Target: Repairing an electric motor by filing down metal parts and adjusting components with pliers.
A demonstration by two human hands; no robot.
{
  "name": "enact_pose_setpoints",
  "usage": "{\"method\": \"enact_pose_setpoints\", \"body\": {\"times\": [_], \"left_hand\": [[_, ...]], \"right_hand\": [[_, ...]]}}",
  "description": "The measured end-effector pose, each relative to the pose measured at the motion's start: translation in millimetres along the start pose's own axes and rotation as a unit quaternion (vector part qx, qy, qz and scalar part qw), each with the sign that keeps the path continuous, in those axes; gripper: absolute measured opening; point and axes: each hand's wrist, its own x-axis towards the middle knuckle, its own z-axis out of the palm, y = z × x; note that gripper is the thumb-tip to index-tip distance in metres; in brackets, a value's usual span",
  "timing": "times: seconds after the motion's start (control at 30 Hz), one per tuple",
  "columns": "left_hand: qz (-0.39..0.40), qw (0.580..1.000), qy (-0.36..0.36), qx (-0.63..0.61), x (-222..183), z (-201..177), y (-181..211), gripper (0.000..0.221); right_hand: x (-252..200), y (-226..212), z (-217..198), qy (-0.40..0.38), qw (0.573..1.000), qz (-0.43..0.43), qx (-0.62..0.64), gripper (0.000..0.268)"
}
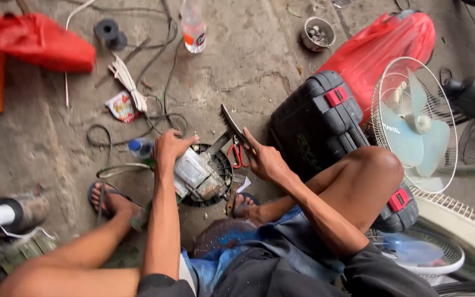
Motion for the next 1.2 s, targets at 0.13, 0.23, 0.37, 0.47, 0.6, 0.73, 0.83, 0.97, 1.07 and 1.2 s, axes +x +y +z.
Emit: {"method": "enact_pose_setpoints", "body": {"times": [0.13, 0.23, 0.37, 0.47, 0.6, 0.73, 0.83, 0.97, 1.07, 1.2], "left_hand": [[-0.067, 0.995, 0.037, 0.058, 28, 33, -2, 0.069], [-0.091, 0.991, 0.042, 0.092, 29, 40, 7, 0.057], [-0.066, 0.993, 0.03, 0.092, 16, 37, 24, 0.056], [-0.053, 0.994, 0.021, 0.089, 5, 27, 32, 0.055], [-0.055, 0.994, 0.059, 0.08, 31, 44, 9, 0.049], [-0.083, 0.994, 0.05, 0.044, 4, 29, 20, 0.046], [-0.04, 0.997, 0.041, 0.053, -12, 6, 44, 0.045], [0.016, 0.995, 0.055, 0.087, -10, 2, 46, 0.031], [0.055, 0.99, 0.056, 0.116, 24, 27, 23, 0.027], [0.081, 0.974, 0.077, 0.197, 48, 47, 7, 0.036]], "right_hand": [[-32, -20, 14, -0.037, 0.995, 0.009, -0.09, 0.073], [-64, -42, 27, -0.067, 0.991, 0.03, -0.115, 0.077], [-74, -48, 46, -0.092, 0.99, 0.08, -0.068, 0.082], [-28, -37, 52, -0.05, 0.994, 0.088, -0.042, 0.083], [24, -35, 55, 0.035, 0.996, 0.072, 0.032, 0.076], [-14, -46, 49, 0.013, 0.996, 0.072, 0.05, 0.075], [-44, -47, 65, 0.005, 0.995, 0.093, 0.045, 0.078], [-77, -54, 83, 0.004, 0.991, 0.092, 0.094, 0.085], [-94, -50, 98, 0.009, 0.99, 0.073, 0.116, 0.087], [-86, -28, 89, -0.017, 0.994, 0.082, 0.074, 0.086]]}}
